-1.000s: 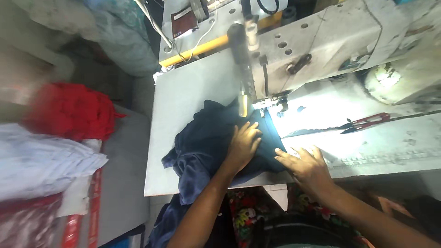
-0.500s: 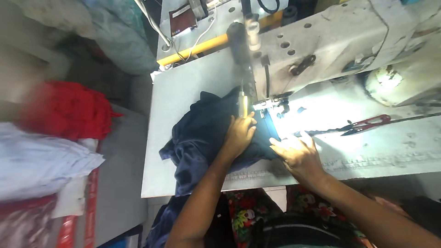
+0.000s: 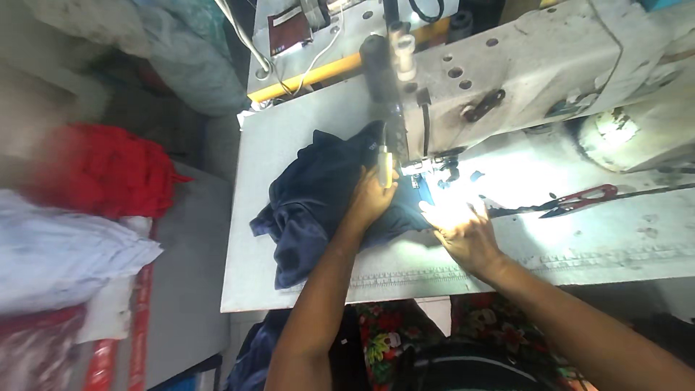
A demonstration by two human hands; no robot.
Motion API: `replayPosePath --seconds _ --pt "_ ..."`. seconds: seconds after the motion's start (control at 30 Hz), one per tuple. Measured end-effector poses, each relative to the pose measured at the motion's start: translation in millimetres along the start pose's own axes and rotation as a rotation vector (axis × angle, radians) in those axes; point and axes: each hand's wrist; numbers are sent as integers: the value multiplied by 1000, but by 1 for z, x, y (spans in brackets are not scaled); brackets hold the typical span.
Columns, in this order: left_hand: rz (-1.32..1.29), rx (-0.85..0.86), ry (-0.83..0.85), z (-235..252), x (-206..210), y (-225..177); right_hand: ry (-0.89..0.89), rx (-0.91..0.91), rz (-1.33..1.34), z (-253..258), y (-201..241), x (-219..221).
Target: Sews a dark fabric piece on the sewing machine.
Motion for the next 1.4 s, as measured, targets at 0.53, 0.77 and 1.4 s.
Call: replayPosePath --seconds 0.53,0.77,1.4 --pt "573 149 188 10 -60 12 -10 20 69 13 -14 8" --pt "512 285 197 -12 -83 12 29 -15 74 14 -19 8" --pt "-247 174 323 -86 -11 -96 131 -224 210 -64 -2 -30"
Point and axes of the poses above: each hand's wrist, its own z-axis towards the middle knuckle, its own x-axis out of the palm, y = z × x, and after that the axes turned 2 degrees about y, right-handed
